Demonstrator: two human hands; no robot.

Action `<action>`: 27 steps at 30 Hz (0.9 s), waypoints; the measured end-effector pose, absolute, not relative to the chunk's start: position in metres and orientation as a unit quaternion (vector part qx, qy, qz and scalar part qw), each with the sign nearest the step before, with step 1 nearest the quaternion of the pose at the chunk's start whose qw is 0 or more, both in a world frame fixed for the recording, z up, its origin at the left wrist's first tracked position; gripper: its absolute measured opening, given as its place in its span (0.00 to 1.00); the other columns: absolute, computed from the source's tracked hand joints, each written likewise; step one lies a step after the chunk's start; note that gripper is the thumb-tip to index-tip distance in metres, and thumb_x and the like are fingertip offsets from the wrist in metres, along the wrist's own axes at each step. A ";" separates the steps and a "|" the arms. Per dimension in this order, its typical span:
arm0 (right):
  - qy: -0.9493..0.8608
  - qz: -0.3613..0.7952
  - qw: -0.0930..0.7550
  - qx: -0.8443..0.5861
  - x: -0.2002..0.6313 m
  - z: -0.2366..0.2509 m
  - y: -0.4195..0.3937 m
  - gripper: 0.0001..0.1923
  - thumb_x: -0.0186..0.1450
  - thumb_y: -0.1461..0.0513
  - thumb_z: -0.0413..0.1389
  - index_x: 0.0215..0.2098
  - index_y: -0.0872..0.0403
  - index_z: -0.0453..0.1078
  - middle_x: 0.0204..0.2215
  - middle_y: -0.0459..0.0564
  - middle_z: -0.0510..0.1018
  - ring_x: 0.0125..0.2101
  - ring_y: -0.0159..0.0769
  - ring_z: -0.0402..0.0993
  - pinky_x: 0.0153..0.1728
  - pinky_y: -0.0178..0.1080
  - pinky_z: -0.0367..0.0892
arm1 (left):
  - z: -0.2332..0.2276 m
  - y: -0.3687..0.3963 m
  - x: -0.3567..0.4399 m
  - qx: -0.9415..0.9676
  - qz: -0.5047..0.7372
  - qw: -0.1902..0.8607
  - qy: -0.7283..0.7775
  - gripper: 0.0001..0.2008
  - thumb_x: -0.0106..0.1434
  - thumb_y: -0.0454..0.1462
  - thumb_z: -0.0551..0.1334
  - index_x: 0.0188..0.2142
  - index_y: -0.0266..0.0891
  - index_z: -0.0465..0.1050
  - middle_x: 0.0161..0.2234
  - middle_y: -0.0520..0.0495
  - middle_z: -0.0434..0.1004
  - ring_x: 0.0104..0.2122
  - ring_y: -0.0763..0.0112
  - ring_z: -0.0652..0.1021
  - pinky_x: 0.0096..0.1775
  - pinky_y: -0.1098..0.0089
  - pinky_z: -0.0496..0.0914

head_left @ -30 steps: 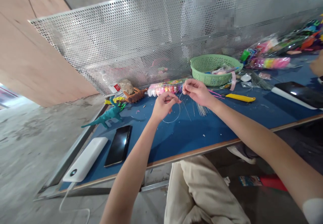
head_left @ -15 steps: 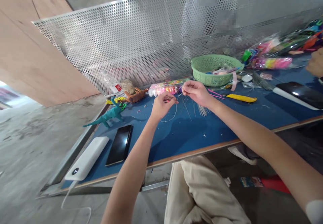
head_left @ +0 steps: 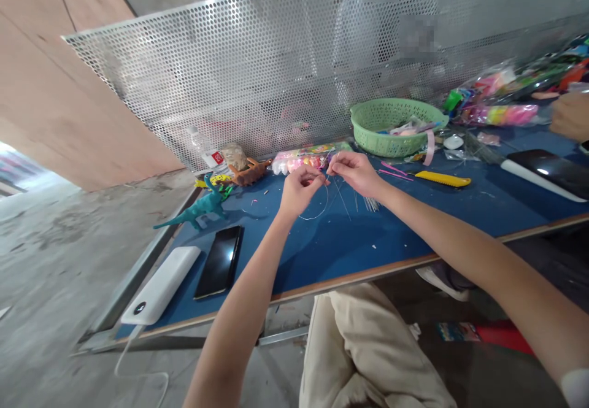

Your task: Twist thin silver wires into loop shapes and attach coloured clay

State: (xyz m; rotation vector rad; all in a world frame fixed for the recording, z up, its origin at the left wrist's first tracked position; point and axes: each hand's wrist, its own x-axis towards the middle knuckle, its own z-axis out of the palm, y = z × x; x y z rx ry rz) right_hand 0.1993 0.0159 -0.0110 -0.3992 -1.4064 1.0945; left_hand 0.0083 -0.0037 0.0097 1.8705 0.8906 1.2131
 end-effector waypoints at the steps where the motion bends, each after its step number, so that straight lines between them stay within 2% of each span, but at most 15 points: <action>1: -0.592 0.479 0.624 -0.174 0.198 -0.010 0.016 0.15 0.58 0.52 0.72 0.33 0.51 0.77 0.30 0.45 0.79 0.33 0.33 0.75 0.39 0.39 0.72 | 0.009 -0.003 0.008 0.728 0.471 0.360 0.346 0.09 0.62 0.40 0.67 0.36 0.37 0.72 0.32 0.43 0.84 0.30 0.72 0.81 0.28 0.74 0.69; 4: -0.558 0.487 0.649 -0.172 0.198 -0.007 0.015 0.15 0.56 0.52 0.73 0.32 0.51 0.78 0.30 0.45 0.78 0.33 0.32 0.74 0.40 0.38 0.71 | 0.007 0.000 0.005 0.741 0.466 0.339 0.345 0.06 0.62 0.38 0.66 0.35 0.37 0.72 0.32 0.45 0.84 0.30 0.73 0.81 0.31 0.73 0.71; 10: -0.563 0.468 0.660 -0.169 0.202 -0.005 0.016 0.13 0.58 0.53 0.72 0.32 0.52 0.79 0.31 0.46 0.77 0.34 0.33 0.72 0.42 0.40 0.70 | 0.005 0.006 -0.001 0.761 0.459 0.297 0.348 0.03 0.62 0.35 0.65 0.35 0.38 0.73 0.32 0.48 0.84 0.31 0.73 0.81 0.34 0.72 0.72; 13: -0.585 0.447 0.651 -0.185 0.207 -0.006 0.017 0.13 0.60 0.52 0.70 0.32 0.51 0.78 0.31 0.46 0.78 0.34 0.34 0.73 0.43 0.41 0.70 | 0.006 0.007 -0.005 0.774 0.451 0.259 0.362 0.02 0.63 0.35 0.65 0.35 0.38 0.74 0.31 0.49 0.84 0.30 0.74 0.80 0.33 0.72 0.70; 16: -0.640 0.420 0.603 -0.225 0.217 -0.007 0.020 0.12 0.62 0.51 0.68 0.34 0.51 0.78 0.33 0.47 0.81 0.37 0.36 0.76 0.45 0.43 0.72 | 0.008 0.007 -0.011 0.793 0.418 0.237 0.374 0.03 0.64 0.36 0.65 0.38 0.39 0.75 0.31 0.49 0.84 0.32 0.72 0.82 0.33 0.73 0.70; 19: -0.668 0.404 0.566 -0.264 0.226 -0.011 0.025 0.13 0.63 0.52 0.67 0.36 0.52 0.79 0.34 0.49 0.83 0.36 0.37 0.78 0.45 0.43 0.73 | 0.008 0.007 -0.018 0.803 0.351 0.297 0.380 0.14 0.66 0.41 0.66 0.50 0.40 0.74 0.31 0.48 0.84 0.27 0.74 0.79 0.30 0.74 0.70; 21: -0.648 0.400 0.584 -0.280 0.229 -0.014 0.030 0.14 0.63 0.52 0.67 0.39 0.53 0.79 0.34 0.50 0.84 0.35 0.37 0.78 0.44 0.43 0.74 | 0.007 0.008 -0.020 0.794 0.311 0.363 0.376 0.19 0.69 0.46 0.63 0.56 0.39 0.71 0.34 0.46 0.85 0.20 0.78 0.74 0.25 0.75 0.69; 24: -0.607 0.427 0.607 -0.284 0.230 -0.018 0.035 0.19 0.65 0.50 0.65 0.49 0.52 0.77 0.42 0.53 0.84 0.37 0.37 0.80 0.45 0.44 0.76 | 0.005 0.012 -0.019 0.757 0.315 0.428 0.379 0.18 0.73 0.48 0.58 0.52 0.38 0.75 0.36 0.45 0.83 0.17 0.82 0.67 0.21 0.76 0.66; 27: -0.635 0.437 0.560 -0.303 0.226 -0.018 0.032 0.22 0.68 0.48 0.61 0.54 0.52 0.74 0.46 0.55 0.84 0.38 0.38 0.81 0.46 0.45 0.76 | 0.003 0.014 -0.017 0.687 0.378 0.473 0.402 0.16 0.74 0.46 0.57 0.51 0.39 0.76 0.37 0.46 0.82 0.17 0.83 0.65 0.19 0.77 0.64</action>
